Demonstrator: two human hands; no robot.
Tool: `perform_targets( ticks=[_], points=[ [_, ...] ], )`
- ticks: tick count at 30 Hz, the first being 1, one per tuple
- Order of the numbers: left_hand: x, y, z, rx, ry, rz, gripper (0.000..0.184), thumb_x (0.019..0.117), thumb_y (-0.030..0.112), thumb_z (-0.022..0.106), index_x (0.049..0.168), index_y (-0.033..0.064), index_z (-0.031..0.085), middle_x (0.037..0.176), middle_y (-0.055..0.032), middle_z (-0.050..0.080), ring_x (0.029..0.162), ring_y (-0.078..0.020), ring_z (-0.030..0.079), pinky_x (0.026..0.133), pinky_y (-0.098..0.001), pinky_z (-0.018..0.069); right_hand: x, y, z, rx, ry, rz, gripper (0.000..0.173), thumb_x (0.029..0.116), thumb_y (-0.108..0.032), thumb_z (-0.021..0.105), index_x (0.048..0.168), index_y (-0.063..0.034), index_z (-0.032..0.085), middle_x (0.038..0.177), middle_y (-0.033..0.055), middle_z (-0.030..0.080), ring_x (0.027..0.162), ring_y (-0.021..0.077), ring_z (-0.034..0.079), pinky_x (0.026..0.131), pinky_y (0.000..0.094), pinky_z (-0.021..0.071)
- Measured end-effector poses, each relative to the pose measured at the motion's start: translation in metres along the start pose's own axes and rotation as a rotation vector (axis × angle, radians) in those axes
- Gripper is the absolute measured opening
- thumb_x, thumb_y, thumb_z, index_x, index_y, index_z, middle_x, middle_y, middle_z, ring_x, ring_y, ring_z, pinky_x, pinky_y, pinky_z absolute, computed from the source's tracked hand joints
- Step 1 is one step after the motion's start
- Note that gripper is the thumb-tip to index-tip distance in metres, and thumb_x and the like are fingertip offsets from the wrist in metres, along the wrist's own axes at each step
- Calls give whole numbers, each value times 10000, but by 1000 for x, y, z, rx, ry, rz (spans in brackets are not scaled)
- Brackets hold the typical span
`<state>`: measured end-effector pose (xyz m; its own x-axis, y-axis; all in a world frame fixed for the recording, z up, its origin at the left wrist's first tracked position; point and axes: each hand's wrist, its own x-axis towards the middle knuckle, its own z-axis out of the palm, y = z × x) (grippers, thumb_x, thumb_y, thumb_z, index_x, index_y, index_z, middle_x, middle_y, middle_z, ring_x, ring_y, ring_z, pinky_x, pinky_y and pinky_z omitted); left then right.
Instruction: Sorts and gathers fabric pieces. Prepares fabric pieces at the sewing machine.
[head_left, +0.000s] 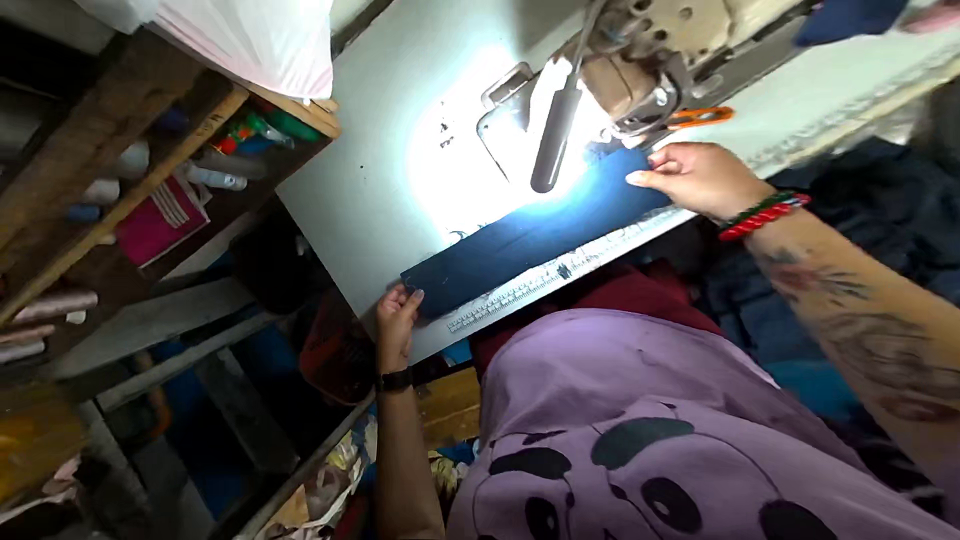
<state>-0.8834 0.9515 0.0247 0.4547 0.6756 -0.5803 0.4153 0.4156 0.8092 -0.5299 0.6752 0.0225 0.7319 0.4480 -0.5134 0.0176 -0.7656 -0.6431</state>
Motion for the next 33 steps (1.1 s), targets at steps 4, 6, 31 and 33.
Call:
perform_targets(
  ticks=[4,6,31,33],
  points=[
    [3,-18,4,53,15,154,248,911,-29,687,1153,-27,636,930,-42,727,829,-101,700,760,-292,604,13,9,-3,43,-7,-93,336,1005,-160,669,1209,97,595,1062,292,662,970,392,644,914,611,481],
    [6,-28,4,61,34,189,280,905,-23,691,1177,-35,624,951,-50,734,842,-105,706,753,-293,608,17,21,-3,88,-3,-153,300,995,-161,680,1176,65,602,976,224,669,871,301,642,841,544,515],
    [40,-3,336,320,-60,654,688,911,168,712,1491,21,373,1298,-128,613,1088,-146,649,908,-352,565,56,210,-225,42,458,-305,509,994,-177,635,1437,2,461,1217,207,675,1073,297,692,958,486,561],
    [18,-5,326,422,-113,691,815,940,233,717,1601,135,250,1518,-103,457,1264,-178,567,999,-390,528,31,235,-243,-81,431,-329,434,1029,-223,594,1394,-1,518,1172,201,690,1015,312,705,928,515,560]
  ],
)
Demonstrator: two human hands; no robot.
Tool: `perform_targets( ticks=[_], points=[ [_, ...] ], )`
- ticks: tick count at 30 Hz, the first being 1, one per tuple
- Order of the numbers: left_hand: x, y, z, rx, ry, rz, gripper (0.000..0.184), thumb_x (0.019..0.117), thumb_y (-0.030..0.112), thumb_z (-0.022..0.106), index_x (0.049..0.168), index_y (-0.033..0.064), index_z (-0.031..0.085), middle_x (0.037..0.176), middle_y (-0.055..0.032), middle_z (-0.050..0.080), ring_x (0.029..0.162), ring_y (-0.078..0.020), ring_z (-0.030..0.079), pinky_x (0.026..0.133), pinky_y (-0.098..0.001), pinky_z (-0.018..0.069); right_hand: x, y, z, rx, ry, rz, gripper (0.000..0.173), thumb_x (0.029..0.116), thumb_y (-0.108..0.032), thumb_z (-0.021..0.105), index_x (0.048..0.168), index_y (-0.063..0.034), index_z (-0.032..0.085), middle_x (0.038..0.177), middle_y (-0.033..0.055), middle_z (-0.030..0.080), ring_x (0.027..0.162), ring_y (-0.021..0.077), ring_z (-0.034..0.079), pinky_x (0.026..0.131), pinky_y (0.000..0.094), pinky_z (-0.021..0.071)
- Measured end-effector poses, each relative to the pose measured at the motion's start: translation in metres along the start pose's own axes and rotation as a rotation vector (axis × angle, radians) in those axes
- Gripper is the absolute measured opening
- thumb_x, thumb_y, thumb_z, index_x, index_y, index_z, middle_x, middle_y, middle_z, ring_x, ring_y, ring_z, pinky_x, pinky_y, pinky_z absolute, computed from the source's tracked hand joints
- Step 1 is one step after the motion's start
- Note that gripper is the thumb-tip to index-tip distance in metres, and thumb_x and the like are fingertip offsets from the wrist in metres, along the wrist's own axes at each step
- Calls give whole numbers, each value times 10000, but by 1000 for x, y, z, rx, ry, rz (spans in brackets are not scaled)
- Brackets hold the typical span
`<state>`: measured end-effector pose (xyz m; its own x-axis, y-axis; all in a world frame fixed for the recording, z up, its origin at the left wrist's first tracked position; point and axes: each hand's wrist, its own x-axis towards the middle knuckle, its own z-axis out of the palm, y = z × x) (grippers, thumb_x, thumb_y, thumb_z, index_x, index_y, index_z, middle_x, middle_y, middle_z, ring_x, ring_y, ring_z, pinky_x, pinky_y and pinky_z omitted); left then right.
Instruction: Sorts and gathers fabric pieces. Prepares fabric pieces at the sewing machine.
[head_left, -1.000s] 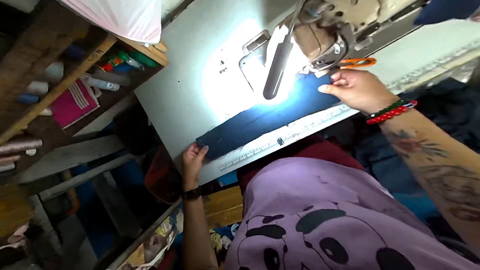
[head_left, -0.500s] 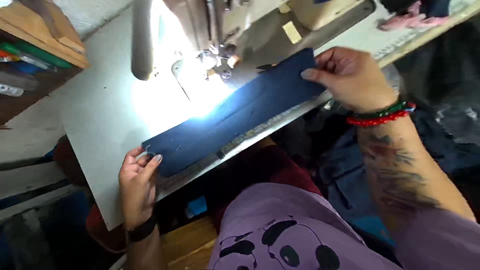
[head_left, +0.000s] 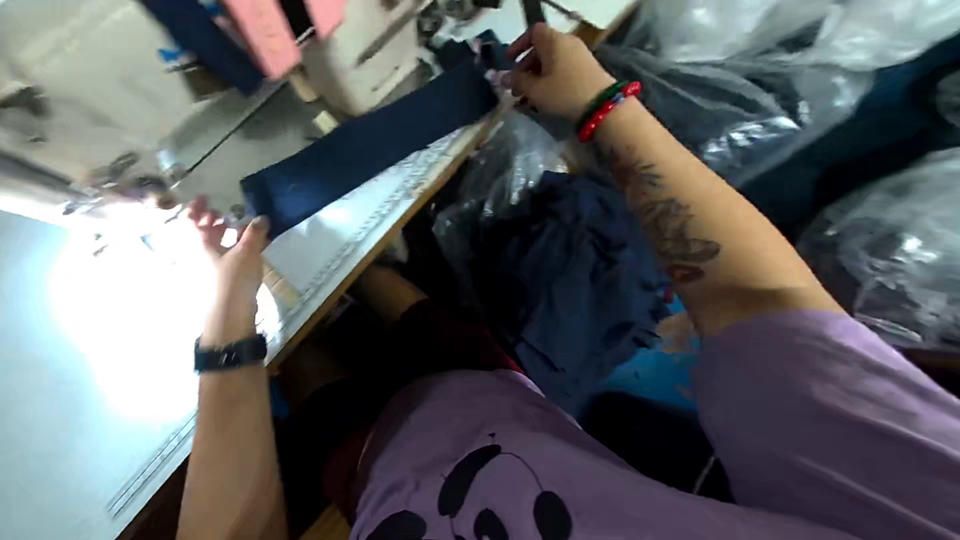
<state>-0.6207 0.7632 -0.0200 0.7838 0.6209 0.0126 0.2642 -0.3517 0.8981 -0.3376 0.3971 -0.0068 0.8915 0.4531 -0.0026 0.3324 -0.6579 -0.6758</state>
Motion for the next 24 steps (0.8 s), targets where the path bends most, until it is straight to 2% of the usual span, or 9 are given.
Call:
perform_targets(
  ticks=[2,5,7,9,13,17,21,23,24],
  points=[
    [-36,5,-9,85,9,80,824,964,314,699,1625,194,220,1651,-69,300,1442,-196,418,1110,-415,447,-40,31,-24,-35,-62,-3,322,1036,-231,593,1257,1,630,1090,189,697,947,298,697,896,526,560],
    [-82,11,-8,165,38,179,702,966,262,664,1548,46,335,1583,-169,379,1393,-199,470,1065,-357,487,-110,97,-38,-149,-230,134,247,1013,-213,639,1086,7,722,992,220,709,928,381,684,881,642,514],
    [-110,7,-6,137,-35,212,573,969,231,652,1445,-12,444,1455,-147,509,1267,-135,566,979,-277,533,-151,139,-34,-222,-307,313,272,1016,-227,648,1115,10,738,1066,254,714,1035,446,674,950,697,475],
    [-133,3,-2,50,-166,214,448,978,210,628,1353,-16,534,1334,-65,610,1145,-75,631,917,-228,559,-188,177,-31,-238,-252,499,338,1019,-266,644,1176,25,715,1143,298,690,1121,497,638,990,731,436],
    [-155,-1,6,8,-420,243,308,1010,190,590,1277,35,596,1235,9,686,1039,-57,676,868,-238,581,-248,233,-27,-132,-121,718,483,1080,-337,521,1266,93,640,1242,363,628,1214,538,577,1045,732,381],
    [-162,4,31,20,-559,272,284,999,192,593,1241,46,622,1183,0,711,961,-61,697,811,-233,597,-279,245,-9,196,-79,762,564,1094,-423,463,1264,87,635,1238,313,647,1171,454,622,1034,638,450],
    [-170,15,69,50,-686,319,302,995,254,596,1220,61,654,1150,-11,727,936,-67,710,791,-238,605,-288,237,4,204,-76,721,505,1053,-370,582,1133,121,668,1112,332,656,1042,449,630,969,644,455],
    [-173,21,90,28,-779,337,294,1000,252,603,1223,69,662,1151,-4,730,949,-66,708,797,-234,602,-289,234,8,200,20,682,442,1019,-323,651,1078,114,671,1051,315,658,1002,434,626,935,648,456],
    [-174,23,100,-2,-830,331,289,1003,234,605,1226,60,662,1150,-14,730,947,-84,712,798,-253,608,-289,227,8,216,101,663,424,1012,-312,660,1105,101,674,1067,305,666,1025,427,636,948,646,463]
  ],
)
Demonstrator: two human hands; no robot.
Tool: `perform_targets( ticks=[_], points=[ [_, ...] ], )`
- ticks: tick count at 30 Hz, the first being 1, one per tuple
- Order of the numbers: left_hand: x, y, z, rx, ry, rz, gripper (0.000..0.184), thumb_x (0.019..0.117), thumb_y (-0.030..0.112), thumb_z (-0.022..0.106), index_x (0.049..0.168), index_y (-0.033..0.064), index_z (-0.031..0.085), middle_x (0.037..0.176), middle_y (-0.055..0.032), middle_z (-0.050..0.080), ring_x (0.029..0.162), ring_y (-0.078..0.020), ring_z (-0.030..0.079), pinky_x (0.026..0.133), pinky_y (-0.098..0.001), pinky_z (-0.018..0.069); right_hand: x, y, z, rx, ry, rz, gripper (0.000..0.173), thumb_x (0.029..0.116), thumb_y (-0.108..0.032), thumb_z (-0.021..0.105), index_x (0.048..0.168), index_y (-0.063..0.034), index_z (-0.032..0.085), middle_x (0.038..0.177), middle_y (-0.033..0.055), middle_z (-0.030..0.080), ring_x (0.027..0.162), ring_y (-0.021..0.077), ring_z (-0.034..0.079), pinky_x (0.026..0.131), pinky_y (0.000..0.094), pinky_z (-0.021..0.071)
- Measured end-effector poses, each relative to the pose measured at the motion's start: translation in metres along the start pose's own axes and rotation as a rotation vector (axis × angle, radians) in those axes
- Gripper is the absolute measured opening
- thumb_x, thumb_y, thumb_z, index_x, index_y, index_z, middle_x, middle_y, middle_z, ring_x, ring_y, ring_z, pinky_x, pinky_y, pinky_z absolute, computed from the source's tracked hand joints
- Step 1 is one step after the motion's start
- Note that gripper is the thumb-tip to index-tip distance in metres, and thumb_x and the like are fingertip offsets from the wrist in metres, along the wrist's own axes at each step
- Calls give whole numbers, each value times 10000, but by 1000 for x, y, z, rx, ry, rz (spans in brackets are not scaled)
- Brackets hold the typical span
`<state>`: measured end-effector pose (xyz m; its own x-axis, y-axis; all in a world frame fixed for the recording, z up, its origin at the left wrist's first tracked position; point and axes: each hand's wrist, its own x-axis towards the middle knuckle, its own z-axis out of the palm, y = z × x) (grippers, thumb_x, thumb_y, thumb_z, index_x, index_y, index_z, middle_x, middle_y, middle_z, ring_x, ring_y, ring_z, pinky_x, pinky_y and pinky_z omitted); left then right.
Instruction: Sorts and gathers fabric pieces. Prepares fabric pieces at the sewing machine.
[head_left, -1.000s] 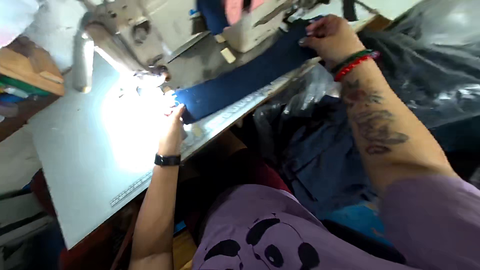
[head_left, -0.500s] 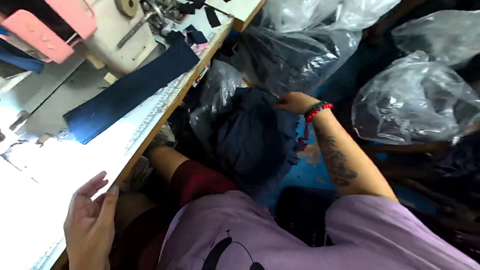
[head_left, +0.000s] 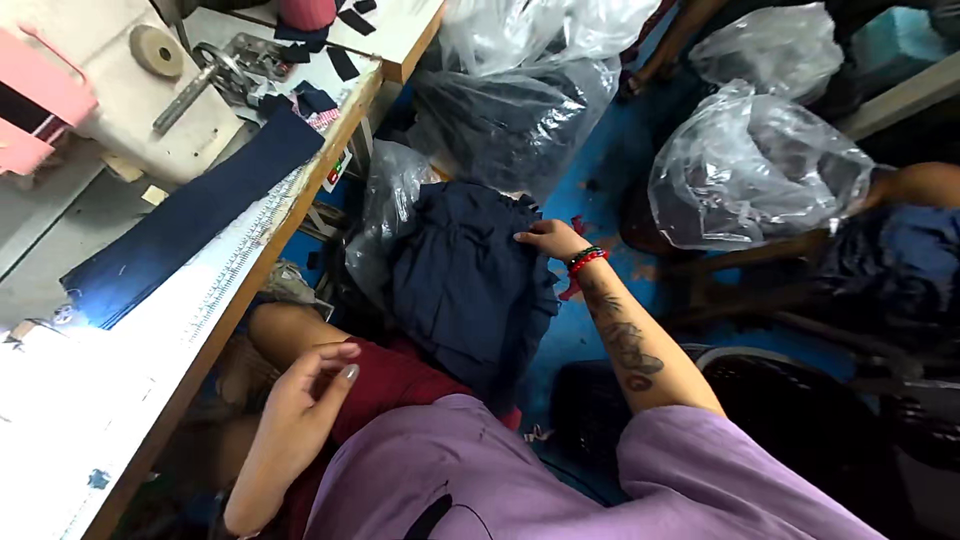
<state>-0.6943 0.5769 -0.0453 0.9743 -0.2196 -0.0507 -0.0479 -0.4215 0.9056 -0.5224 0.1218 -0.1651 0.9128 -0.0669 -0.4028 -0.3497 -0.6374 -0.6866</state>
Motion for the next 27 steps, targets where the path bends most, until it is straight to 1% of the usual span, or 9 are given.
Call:
perform_targets(
  ticks=[3,6,9,13,15,18,21,24,27],
  points=[
    [27,5,27,-104,-118,-13,307,993,193,631,1252,28,644,1190,-63,719,1015,-146,717,862,-325,616,-40,-40,15,90,200,-193,348,1027,-296,631,1122,38,647,963,232,676,881,353,666,815,589,529],
    [59,11,66,-284,-187,-44,558,977,263,676,1418,-28,495,1379,-152,616,1222,-216,649,994,-383,579,-92,-90,53,-26,165,-482,286,1031,-232,608,1165,18,640,831,168,679,709,296,666,673,531,572],
    [82,8,96,-580,-147,-206,755,982,297,655,1568,11,276,1455,-175,519,1264,-236,597,1054,-428,527,-134,-115,104,-124,0,-728,251,1034,-212,554,1134,-19,680,882,128,721,801,275,724,736,514,603],
    [82,-18,97,-515,-36,-288,461,1004,107,604,1438,-15,512,1348,-154,624,1186,-198,640,1008,-373,544,-145,-106,124,79,-440,-811,302,1039,-208,583,1247,-12,680,1163,120,729,1076,190,703,1006,393,553],
    [72,-30,88,-496,1,-324,368,1020,51,552,1379,-30,562,1303,-146,654,1171,-180,648,1015,-356,542,-136,-101,113,191,-427,-763,282,1042,-208,582,1209,-27,720,1132,90,744,1031,129,707,967,332,572],
    [59,-36,70,-458,110,-353,305,1035,58,538,1321,-29,600,1208,-118,690,1093,-136,667,970,-311,550,-96,-90,97,-26,-105,-621,334,984,-89,598,1312,-59,651,1192,143,695,1074,256,688,946,471,577],
    [48,-34,49,-442,226,-335,232,1053,71,510,1221,-22,641,1059,-69,717,975,-101,684,897,-289,568,-37,-76,101,-208,60,-596,767,816,7,743,1527,-80,471,1451,301,505,1266,532,535,978,717,469],
    [33,-24,30,-456,282,-300,224,1068,91,485,1174,-5,658,1005,-45,720,935,-97,689,872,-299,581,-5,-91,120,-263,7,-668,888,809,-162,851,1582,-208,416,1606,260,350,1418,555,374,1000,797,374],
    [5,-6,8,-419,365,-269,244,1083,119,459,1160,13,665,986,-32,717,917,-93,690,853,-293,587,-3,-125,154,-383,-60,-812,773,832,-389,832,1524,-265,510,1591,234,394,1425,542,369,980,822,343]
  ],
)
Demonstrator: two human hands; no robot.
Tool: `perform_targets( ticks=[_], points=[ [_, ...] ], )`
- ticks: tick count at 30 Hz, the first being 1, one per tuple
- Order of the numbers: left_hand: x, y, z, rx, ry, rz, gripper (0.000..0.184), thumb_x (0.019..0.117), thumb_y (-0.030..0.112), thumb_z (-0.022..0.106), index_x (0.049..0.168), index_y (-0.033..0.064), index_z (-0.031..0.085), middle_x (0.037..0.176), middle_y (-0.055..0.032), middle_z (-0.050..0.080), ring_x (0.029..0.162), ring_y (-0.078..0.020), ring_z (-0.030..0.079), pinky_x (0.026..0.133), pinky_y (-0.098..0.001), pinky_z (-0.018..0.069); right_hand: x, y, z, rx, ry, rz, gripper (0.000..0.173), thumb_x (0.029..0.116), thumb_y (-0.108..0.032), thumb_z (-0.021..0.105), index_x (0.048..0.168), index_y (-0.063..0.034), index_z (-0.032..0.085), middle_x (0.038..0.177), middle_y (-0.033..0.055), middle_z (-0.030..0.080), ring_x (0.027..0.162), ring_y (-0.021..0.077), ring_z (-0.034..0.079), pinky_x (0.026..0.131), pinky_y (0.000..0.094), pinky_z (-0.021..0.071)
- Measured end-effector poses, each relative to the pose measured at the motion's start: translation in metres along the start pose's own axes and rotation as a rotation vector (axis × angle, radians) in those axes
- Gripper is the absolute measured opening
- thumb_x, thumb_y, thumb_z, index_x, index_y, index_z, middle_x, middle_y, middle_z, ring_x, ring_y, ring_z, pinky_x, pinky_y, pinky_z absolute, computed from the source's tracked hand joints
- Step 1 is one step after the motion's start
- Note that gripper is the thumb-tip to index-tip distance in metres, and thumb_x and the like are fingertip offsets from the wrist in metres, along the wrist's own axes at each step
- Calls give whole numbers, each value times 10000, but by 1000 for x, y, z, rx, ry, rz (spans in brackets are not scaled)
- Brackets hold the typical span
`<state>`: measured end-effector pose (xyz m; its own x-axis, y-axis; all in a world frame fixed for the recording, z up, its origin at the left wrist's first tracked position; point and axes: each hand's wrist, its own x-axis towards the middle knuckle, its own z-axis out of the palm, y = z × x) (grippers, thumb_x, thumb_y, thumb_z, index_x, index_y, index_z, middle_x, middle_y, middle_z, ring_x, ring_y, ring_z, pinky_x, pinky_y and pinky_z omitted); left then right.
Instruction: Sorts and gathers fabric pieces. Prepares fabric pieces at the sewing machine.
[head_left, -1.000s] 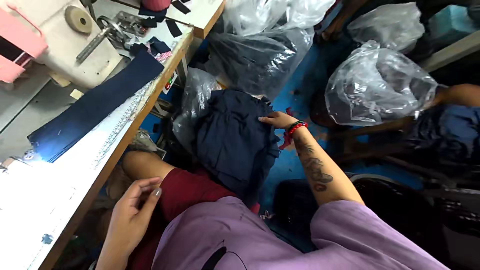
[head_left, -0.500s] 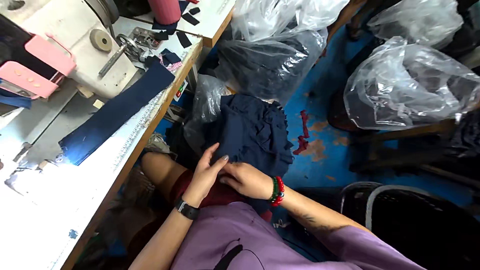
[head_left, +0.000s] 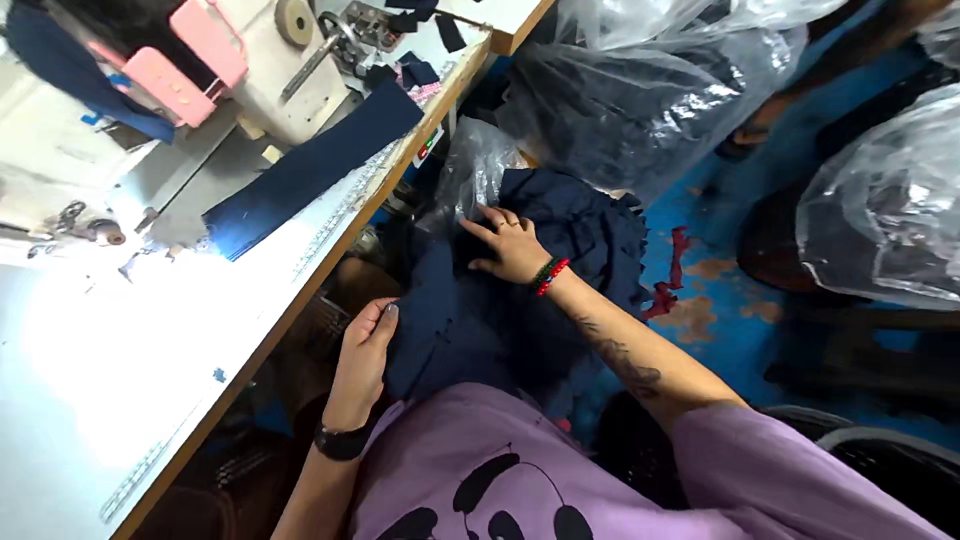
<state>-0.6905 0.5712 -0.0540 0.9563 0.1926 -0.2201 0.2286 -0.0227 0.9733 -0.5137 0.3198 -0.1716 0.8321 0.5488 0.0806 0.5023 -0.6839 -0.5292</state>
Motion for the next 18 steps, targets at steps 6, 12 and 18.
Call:
perform_targets(
  ticks=[6,12,18],
  points=[
    [-114,-3,-110,-33,371,54,281,1085,112,377,1120,81,654,957,40,725,876,-44,698,818,-248,603,20,-82,1,-125,-584,105,662,946,-536,676,1436,-98,597,1381,259,605,1322,519,508,1071,850,193],
    [-209,-100,-171,829,478,-598,361,1066,219,514,1296,-34,633,1251,-271,652,1206,-413,619,1056,-606,455,1,-130,50,95,-796,-30,737,947,-468,705,1557,-157,433,1452,270,507,1193,458,608,971,647,496],
    [-139,-99,-155,789,512,-305,809,912,542,681,1501,27,478,1547,-287,412,1406,-459,431,1125,-623,383,-16,-147,73,187,-686,-139,371,926,-124,658,1296,-98,662,1281,222,621,1173,395,622,969,605,509]
  ],
)
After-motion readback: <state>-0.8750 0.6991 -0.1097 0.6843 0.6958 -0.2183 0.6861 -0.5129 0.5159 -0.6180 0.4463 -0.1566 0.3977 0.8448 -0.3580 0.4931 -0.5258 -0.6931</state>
